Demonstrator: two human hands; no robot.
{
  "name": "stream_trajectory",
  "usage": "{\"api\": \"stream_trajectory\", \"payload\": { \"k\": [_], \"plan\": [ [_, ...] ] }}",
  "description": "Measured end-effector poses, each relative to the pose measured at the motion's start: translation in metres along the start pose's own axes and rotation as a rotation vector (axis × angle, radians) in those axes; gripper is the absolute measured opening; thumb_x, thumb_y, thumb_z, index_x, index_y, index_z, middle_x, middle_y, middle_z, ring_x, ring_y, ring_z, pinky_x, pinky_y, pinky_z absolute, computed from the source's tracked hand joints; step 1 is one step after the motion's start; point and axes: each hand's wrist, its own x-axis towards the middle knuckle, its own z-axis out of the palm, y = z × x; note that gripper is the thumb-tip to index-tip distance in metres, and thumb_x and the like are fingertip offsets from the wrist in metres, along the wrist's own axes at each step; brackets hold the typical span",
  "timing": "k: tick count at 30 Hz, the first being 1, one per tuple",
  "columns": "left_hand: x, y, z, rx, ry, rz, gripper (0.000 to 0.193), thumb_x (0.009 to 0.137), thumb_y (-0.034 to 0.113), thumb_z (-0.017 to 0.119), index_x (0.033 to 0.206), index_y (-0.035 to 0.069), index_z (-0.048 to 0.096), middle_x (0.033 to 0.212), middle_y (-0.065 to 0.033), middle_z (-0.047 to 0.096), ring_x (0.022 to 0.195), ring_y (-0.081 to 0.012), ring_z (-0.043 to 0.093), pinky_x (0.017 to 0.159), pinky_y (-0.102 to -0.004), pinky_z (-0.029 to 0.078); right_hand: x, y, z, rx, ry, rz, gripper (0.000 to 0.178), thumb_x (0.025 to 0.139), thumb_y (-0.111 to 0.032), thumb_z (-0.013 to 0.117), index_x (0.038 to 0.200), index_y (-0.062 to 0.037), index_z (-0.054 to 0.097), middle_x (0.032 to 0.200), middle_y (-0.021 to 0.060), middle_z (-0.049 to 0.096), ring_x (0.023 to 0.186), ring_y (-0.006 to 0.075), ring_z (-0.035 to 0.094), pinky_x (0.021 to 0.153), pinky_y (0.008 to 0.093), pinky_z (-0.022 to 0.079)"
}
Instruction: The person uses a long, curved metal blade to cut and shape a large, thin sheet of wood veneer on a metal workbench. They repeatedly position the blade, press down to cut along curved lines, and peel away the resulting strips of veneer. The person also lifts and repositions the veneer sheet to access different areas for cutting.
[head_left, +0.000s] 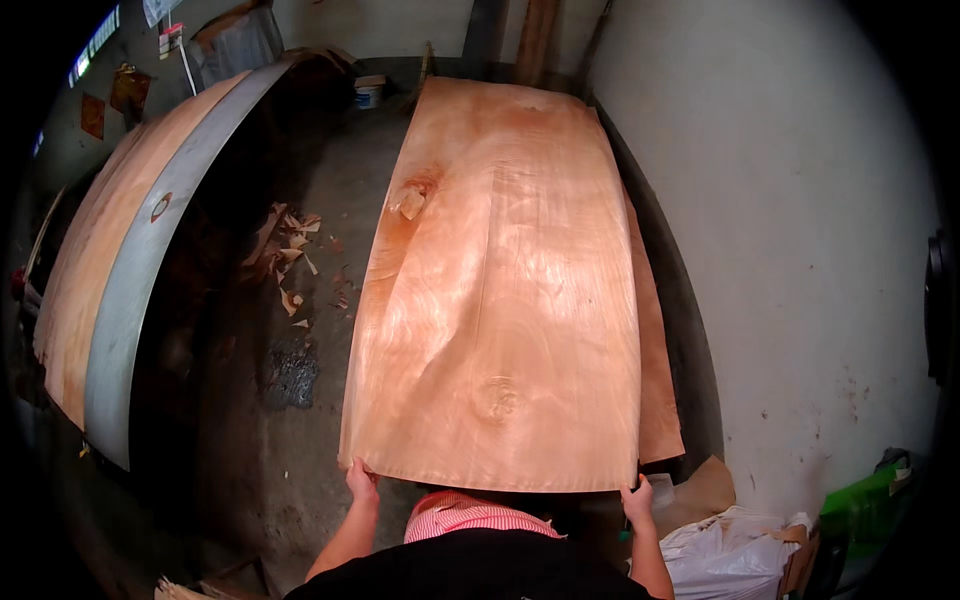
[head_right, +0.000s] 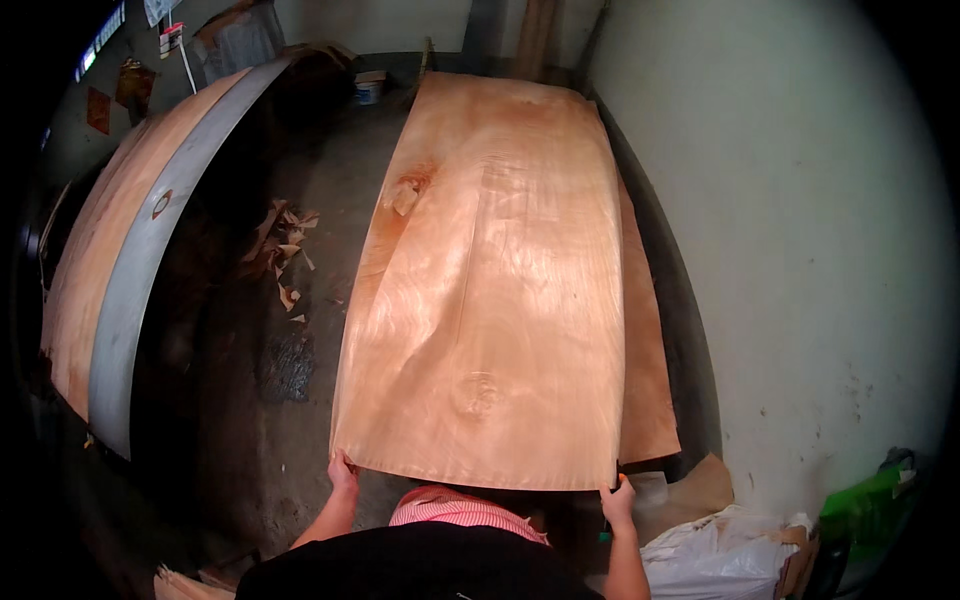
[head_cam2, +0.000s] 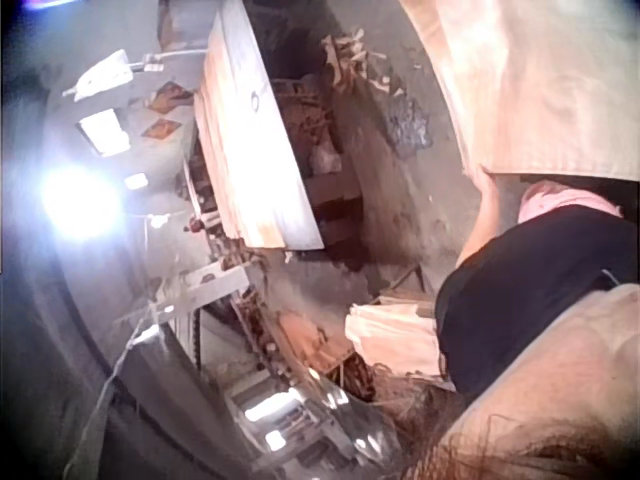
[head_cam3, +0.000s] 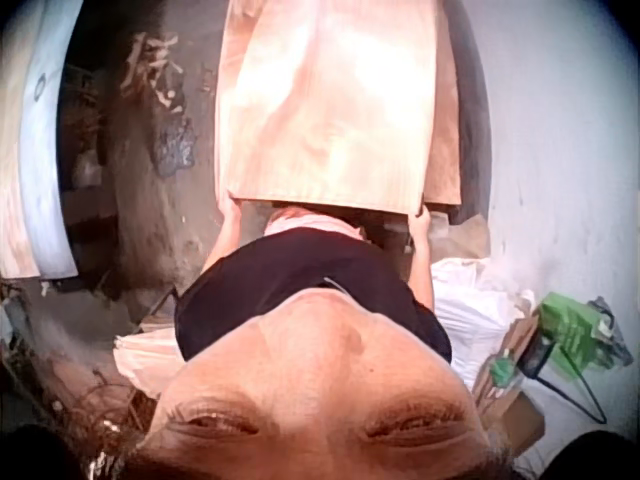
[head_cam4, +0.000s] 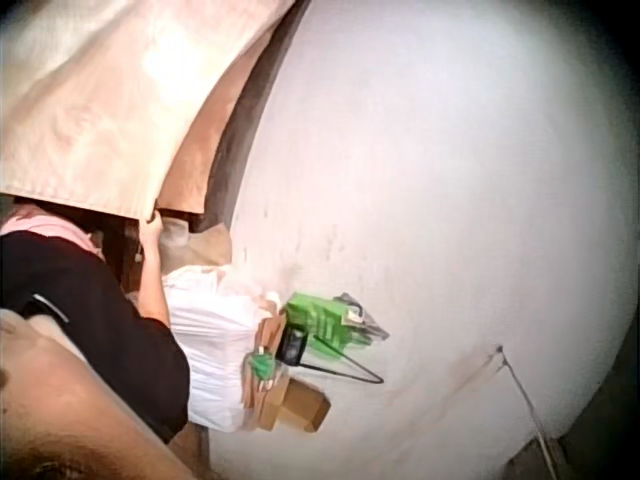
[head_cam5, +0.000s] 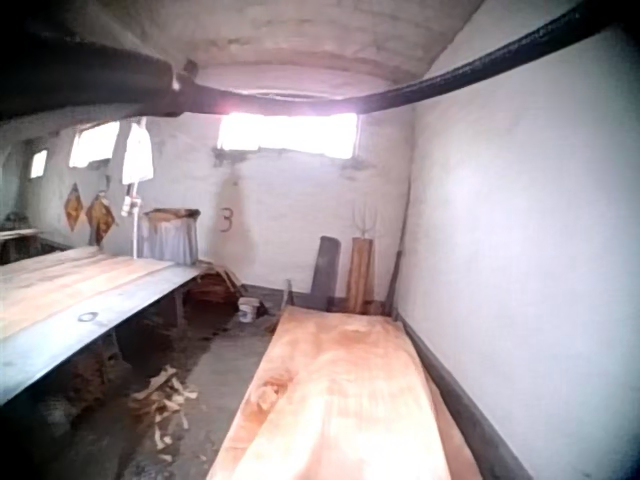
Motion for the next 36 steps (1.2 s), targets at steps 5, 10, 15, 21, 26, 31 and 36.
{"api": "stream_trajectory", "payload": {
  "k": [5, 10, 15, 21, 26, 31, 36],
  "plan": [
    [-0.02, -0.047, 0.004, 0.035, -0.042, 0.097, 0.028, 0.085, 0.028, 0.043, 0.064, 0.01, 0.045, 0.055, 0.0007, 0.044, 0.044, -0.0098, 0.042, 0.038, -0.0225, 0.032, 0.041, 0.051, -0.02, -0.137, -0.025, 0.008, 0.025, 0.066, -0.015, 0.056, 0.083, 0.0038, 0.051, 0.07, 0.0181, 0.055, 0.068, 0.0309, 0.055, 0.062, 0.0364, 0.043],
    [0.031, -0.098, 0.01, 0.26, -0.059, 0.276, 0.028, 0.086, 0.026, 0.043, 0.066, 0.007, 0.046, 0.056, 0.0006, 0.045, 0.051, -0.0095, 0.043, 0.046, -0.0232, 0.034, 0.108, 0.137, 0.01, -0.12, 0.014, -0.156, 0.02, 0.068, -0.01, 0.054, 0.082, 0.0035, 0.05, 0.053, 0.008, 0.05, 0.045, 0.0165, 0.05, 0.044, 0.0289, 0.04],
    [0.033, -0.13, 0.04, 0.172, 0.041, 0.175, 0.029, 0.086, 0.029, 0.045, 0.08, 0.003, 0.054, 0.071, -0.0032, 0.053, 0.064, -0.0106, 0.049, 0.055, -0.0238, 0.039, 0.121, 0.122, 0.009, -0.207, 0.09, -0.315, 0.025, 0.068, -0.012, 0.057, 0.085, 0.0048, 0.05, 0.057, 0.0107, 0.052, 0.048, 0.0195, 0.053, 0.048, 0.0308, 0.042],
    [0.031, -0.177, 0.041, 0.206, 0.113, 0.017, 0.029, 0.084, 0.035, 0.046, 0.094, 0.008, 0.051, 0.076, -0.0028, 0.054, 0.06, -0.0131, 0.05, 0.045, -0.0235, 0.04, 0.116, 0.175, 0.012, -0.172, -0.067, 0.074, 0.028, 0.069, -0.014, 0.058, 0.088, 0.0042, 0.051, 0.077, 0.0194, 0.057, 0.077, 0.0334, 0.056, 0.069, 0.0368, 0.043],
    [0.041, -0.211, 0.035, 0.164, 0.115, -0.123, 0.025, 0.084, 0.034, 0.046, 0.088, 0.01, 0.051, 0.075, -0.0019, 0.053, 0.062, -0.0129, 0.05, 0.049, -0.0259, 0.042, 0.107, 0.174, 0.018, -0.149, -0.059, 0.124, 0.032, 0.07, -0.015, 0.058, 0.094, 0.0043, 0.05, 0.079, 0.0182, 0.057, 0.077, 0.031, 0.056, 0.07, 0.0348, 0.042],
    [0.073, -0.249, 0.012, -0.351, 0.271, -0.265, 0.023, 0.081, 0.03, 0.051, 0.09, 0.009, 0.047, 0.076, -0.0052, 0.05, 0.069, -0.0195, 0.05, 0.063, -0.0346, 0.044, 0.118, 0.157, 0.019, -0.474, -0.042, -0.004, 0.043, 0.069, -0.019, 0.058, 0.102, 0.0059, 0.048, 0.091, 0.0239, 0.055, 0.086, 0.0344, 0.054, 0.073, 0.0367, 0.042],
    [0.12, -0.255, -0.032, -0.484, 0.298, -0.251, 0.031, 0.077, 0.029, 0.059, 0.098, 0.01, 0.047, 0.088, -0.0061, 0.051, 0.077, -0.0205, 0.051, 0.067, -0.0364, 0.043, 0.116, 0.192, 0.018, -0.808, -0.071, -0.046, 0.051, 0.073, -0.03, 0.058, 0.106, 0.007, 0.044, 0.095, 0.0251, 0.054, 0.089, 0.0369, 0.052, 0.076, 0.0385, 0.041]
  ]
}}
